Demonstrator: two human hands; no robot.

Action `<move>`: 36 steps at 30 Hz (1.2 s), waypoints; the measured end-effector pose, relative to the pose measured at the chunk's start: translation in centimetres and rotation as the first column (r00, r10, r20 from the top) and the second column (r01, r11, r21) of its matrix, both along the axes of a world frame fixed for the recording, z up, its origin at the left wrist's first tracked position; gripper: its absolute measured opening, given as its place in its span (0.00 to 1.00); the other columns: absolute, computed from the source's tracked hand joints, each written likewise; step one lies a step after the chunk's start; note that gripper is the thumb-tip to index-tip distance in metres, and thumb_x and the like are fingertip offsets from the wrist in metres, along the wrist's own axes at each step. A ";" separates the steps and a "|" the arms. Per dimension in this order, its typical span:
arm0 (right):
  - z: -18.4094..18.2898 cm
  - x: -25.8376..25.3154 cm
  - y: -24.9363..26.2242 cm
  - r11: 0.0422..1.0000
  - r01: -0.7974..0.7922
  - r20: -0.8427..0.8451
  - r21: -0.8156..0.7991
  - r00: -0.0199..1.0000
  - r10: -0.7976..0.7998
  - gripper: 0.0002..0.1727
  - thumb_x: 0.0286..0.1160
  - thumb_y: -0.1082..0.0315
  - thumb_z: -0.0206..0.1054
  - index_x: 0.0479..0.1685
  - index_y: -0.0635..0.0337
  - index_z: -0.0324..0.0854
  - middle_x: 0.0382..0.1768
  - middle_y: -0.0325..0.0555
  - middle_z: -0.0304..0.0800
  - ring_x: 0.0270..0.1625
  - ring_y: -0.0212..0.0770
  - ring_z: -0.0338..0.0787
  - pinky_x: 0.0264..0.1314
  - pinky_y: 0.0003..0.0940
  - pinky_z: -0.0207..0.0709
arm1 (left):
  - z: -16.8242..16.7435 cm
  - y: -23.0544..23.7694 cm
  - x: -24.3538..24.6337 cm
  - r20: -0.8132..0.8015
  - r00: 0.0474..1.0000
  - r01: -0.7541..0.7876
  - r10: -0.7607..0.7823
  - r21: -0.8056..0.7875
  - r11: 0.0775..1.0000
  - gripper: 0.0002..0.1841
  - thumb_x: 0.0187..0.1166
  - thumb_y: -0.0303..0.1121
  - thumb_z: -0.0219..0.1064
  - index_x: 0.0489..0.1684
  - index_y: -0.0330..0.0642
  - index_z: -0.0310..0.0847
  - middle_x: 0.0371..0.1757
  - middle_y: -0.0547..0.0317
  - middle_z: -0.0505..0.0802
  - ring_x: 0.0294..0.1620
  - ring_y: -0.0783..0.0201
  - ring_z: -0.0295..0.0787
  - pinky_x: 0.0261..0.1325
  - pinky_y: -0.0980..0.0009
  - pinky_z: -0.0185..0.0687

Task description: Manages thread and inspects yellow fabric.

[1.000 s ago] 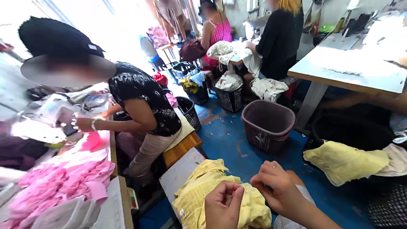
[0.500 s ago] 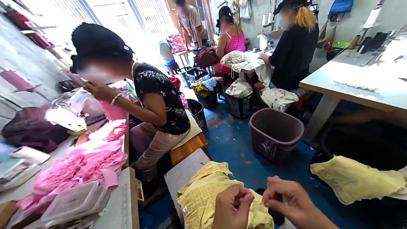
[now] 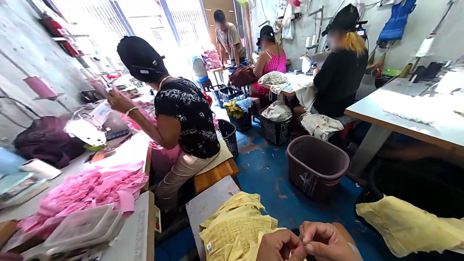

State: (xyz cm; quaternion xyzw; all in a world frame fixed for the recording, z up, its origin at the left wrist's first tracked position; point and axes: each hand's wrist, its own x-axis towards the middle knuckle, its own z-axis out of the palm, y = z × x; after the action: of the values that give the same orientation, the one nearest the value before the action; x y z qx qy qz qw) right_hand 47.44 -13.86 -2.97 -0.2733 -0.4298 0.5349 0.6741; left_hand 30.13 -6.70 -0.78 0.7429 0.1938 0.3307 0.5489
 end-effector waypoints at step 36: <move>-7.3 16.8 -8.3 0.829 0.251 0.811 -0.499 0.473 0.345 0.09 0.67 0.72 0.66 0.31 0.74 0.82 0.27 0.50 0.82 0.32 0.41 0.81 0.38 0.45 0.75 | 3.3 6.2 -12.0 0.413 0.698 -0.686 0.585 0.150 0.712 0.04 0.89 0.40 0.60 0.46 0.60 0.81 0.27 0.86 0.84 0.21 0.86 0.75 0.23 0.89 0.72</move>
State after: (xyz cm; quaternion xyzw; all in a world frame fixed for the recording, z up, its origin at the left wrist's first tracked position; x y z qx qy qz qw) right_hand 64.19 -22.16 -10.29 -0.6781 -0.5450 0.4365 0.2293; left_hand 18.13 -0.46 2.50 0.6330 0.2934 0.6475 0.3067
